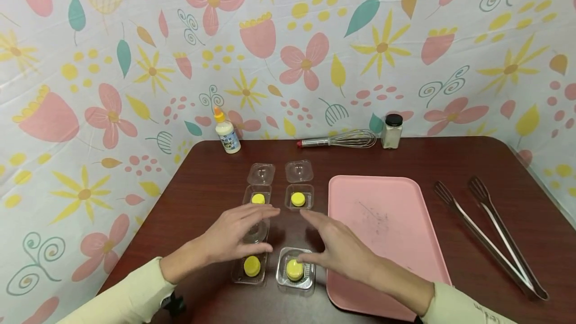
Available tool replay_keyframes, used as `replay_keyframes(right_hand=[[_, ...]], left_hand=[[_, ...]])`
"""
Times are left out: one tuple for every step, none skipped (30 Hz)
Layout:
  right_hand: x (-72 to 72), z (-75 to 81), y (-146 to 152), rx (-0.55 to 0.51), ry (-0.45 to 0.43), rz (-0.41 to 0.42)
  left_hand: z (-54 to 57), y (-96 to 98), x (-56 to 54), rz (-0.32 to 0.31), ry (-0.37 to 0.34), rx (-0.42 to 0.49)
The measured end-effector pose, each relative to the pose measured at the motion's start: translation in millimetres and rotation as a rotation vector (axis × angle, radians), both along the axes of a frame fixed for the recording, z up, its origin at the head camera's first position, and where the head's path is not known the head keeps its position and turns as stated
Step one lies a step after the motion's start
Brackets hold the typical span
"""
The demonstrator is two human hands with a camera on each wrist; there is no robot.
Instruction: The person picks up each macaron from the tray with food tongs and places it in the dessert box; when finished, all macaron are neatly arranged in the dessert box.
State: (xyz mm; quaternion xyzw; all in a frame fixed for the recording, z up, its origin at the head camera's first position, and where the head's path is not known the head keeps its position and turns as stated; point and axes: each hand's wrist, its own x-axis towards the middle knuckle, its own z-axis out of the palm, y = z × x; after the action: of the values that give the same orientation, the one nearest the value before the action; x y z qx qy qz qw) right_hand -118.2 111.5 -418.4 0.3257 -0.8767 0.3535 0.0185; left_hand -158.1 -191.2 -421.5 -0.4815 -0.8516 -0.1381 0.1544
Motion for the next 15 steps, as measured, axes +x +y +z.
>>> replay_keyframes(right_hand=[[-4.0, 1.3, 0, -0.007, -0.015, -0.014], [-7.9, 2.6, 0, -0.011, -0.018, -0.029], [-11.9, 4.0, 0, -0.018, -0.027, -0.038], [-15.6, 4.9, 0, -0.027, -0.046, -0.050], [-19.0, 5.7, 1, -0.038, -0.067, -0.058], [-22.6, 6.3, 1, -0.046, -0.080, -0.067], [-26.0, 6.7, 1, -0.051, -0.088, -0.081], [-29.5, 7.0, 1, -0.060, -0.092, -0.091], [-33.0, 7.0, 2, -0.070, -0.106, -0.101], [-36.7, 7.0, 2, -0.078, -0.117, -0.111], [-40.8, 7.1, 2, -0.083, -0.116, -0.121], [-45.2, 7.1, 3, -0.083, -0.113, -0.130], [-49.7, 7.4, 3, -0.086, -0.112, -0.139], [-54.6, 7.7, 3, -0.088, -0.115, -0.146], [-59.5, 8.0, 3, -0.084, -0.123, -0.155]], left_hand=[[2.0, -1.1, -2.6, 0.014, -0.013, 0.012], [3.7, -2.0, -5.2, 0.031, -0.029, 0.022], [5.6, -2.5, -7.6, 0.050, -0.049, 0.030], [7.2, -2.8, -10.5, 0.067, -0.066, 0.037], [9.0, -2.6, -13.2, 0.088, -0.092, 0.042], [10.8, -2.1, -16.1, 0.106, -0.117, 0.045], [12.1, -1.4, -19.5, 0.129, -0.143, 0.043], [13.8, -0.3, -23.0, 0.154, -0.170, 0.037], [15.5, 1.1, -26.8, 0.177, -0.201, 0.034], [17.2, 2.8, -31.1, 0.196, -0.230, 0.031], [19.0, 4.6, -35.6, 0.216, -0.260, 0.027], [20.5, 6.6, -40.5, 0.234, -0.287, 0.024], [21.8, 8.7, -45.7, 0.251, -0.311, 0.022], [23.3, 10.9, -50.9, 0.266, -0.330, 0.020], [24.6, 13.2, -56.2, 0.279, -0.351, 0.019]])
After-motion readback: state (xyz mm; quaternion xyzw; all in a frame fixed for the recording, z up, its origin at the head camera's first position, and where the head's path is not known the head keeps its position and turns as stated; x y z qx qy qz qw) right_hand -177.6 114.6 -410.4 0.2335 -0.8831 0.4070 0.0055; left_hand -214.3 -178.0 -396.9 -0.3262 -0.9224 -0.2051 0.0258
